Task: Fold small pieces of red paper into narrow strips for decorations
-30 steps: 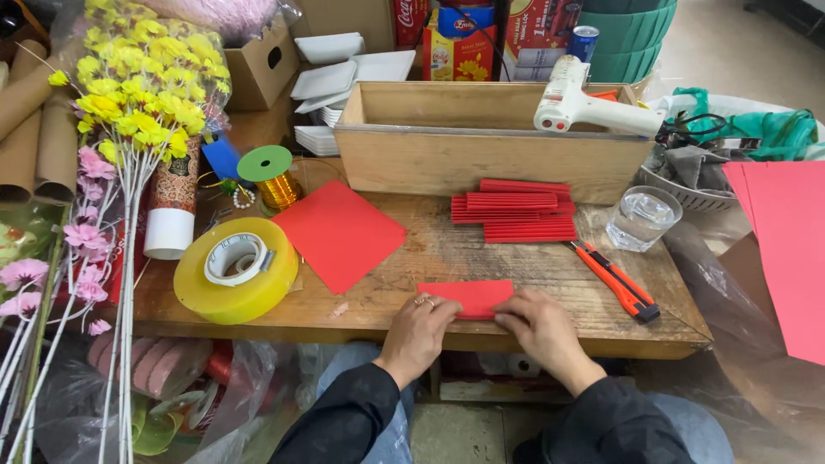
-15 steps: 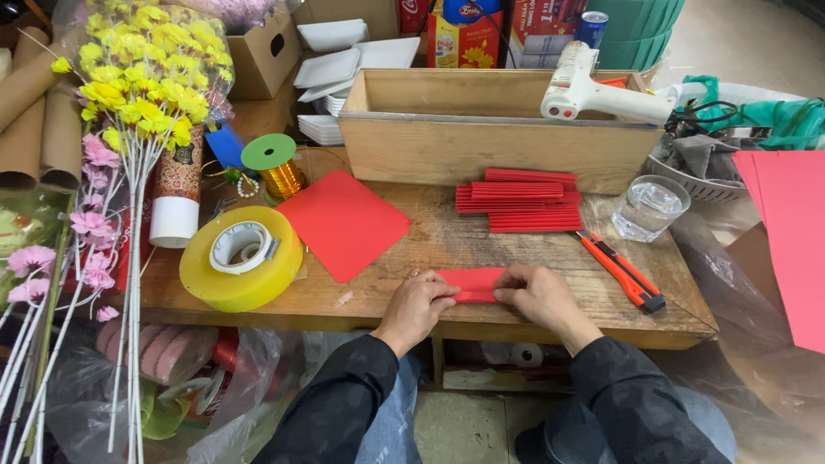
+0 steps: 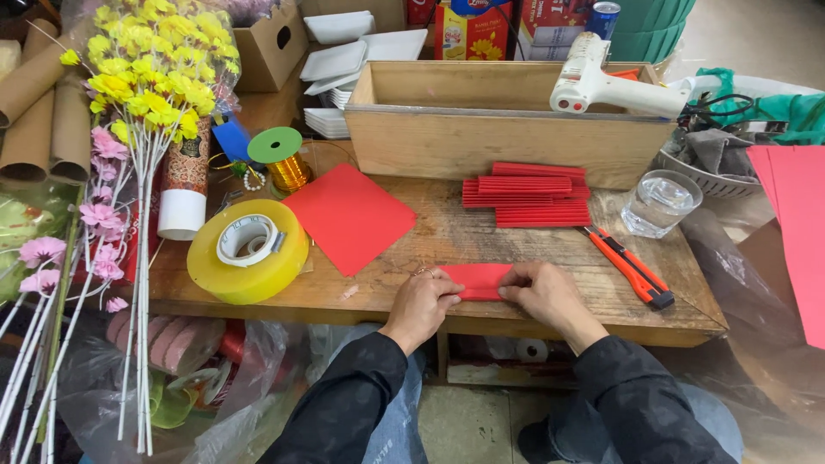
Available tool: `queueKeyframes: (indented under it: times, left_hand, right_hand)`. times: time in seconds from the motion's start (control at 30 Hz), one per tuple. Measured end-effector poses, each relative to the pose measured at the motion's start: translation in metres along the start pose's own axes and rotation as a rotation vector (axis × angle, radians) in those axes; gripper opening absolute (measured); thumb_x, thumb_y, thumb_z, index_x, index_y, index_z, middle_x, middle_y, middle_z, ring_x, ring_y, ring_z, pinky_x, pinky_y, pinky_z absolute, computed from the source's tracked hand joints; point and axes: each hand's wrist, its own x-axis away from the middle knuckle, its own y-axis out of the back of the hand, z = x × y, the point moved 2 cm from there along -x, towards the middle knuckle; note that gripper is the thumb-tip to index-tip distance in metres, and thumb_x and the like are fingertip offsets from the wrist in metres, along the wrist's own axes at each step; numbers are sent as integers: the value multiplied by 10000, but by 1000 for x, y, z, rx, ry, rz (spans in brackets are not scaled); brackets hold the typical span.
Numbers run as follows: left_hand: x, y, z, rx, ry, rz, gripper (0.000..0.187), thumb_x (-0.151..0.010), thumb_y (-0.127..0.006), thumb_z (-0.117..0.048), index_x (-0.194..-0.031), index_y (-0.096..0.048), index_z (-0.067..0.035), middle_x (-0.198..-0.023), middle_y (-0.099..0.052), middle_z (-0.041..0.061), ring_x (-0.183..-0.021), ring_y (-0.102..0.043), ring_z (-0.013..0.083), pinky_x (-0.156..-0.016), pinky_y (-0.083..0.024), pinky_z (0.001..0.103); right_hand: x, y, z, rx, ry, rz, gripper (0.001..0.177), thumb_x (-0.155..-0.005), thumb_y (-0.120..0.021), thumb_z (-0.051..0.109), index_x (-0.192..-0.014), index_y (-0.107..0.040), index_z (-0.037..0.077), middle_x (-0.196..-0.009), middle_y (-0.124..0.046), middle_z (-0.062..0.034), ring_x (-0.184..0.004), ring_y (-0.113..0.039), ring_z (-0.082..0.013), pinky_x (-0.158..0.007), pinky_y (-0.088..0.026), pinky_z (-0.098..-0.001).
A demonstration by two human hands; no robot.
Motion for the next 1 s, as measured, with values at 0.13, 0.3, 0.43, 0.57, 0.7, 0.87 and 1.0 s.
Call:
queueKeyframes:
  times: [0.13,0.3,0.43,0.57,0.7,0.87,1.0]
  left_hand:
    - [0,-1,0,-18,6,10,135,-873,-798,-213,-1002,-837,-197,-1002,-732,51,-996,-699,307,-869,-565,383]
    - [3,2,-5,-9,-13,2,123,-866,-793,-187,-980,-838,-192,-977,-717,68,-966,-686,331,-844,-563,413]
    - [6,-5,-1,-30,-8,-6,126,-876,-778,-188,-982,-844,-197,-984,-710,55,-969,-682,323,-857,-564,405]
    - [5,-6,0,-45,-19,14,104,-871,-772,-186,-949,-838,-207,-956,-688,76,-940,-671,343,-819,-562,426]
    - [3,-11,4,-62,-1,25,104,-865,-769,-208,-941,-836,-228,-963,-681,38,-949,-673,305,-836,-565,389]
    - [0,-16,9,-88,-2,19,114,-846,-779,-201,-938,-837,-234,-956,-665,32,-936,-667,303,-824,-568,378]
    - [1,1,-19,-88,23,13,139,-916,-708,-143,-964,-837,-164,-976,-673,34,-896,-675,308,-794,-573,403]
  right_hand:
    - [6,2,5,27,-2,-11,225,-789,-782,357,-996,-860,317,-1079,-804,-50,-1176,-722,-306,-1026,-557,-460]
    - [8,-1,4,42,30,-30,213,-785,-790,338,-981,-861,295,-1077,-791,-72,-1160,-722,-336,-1010,-561,-480]
    - [11,0,5,38,30,-55,202,-784,-798,339,-975,-858,311,-1105,-781,-32,-1169,-719,-310,-1014,-565,-454]
    - [1,-13,-12,48,43,-70,192,-787,-795,337,-968,-852,307,-1078,-773,-43,-1138,-723,-326,-984,-577,-475]
    - [3,-20,-15,160,158,-170,165,-787,-803,334,-947,-841,317,-1054,-741,6,-1109,-714,-293,-975,-580,-462]
    - [39,-36,11,431,550,-429,177,-831,-737,298,-986,-817,325,-948,-696,39,-1011,-653,-246,-908,-534,-437]
    - [64,-53,31,564,725,-622,285,-984,-604,394,-1167,-734,218,-1084,-649,-27,-995,-612,-273,-931,-462,-443]
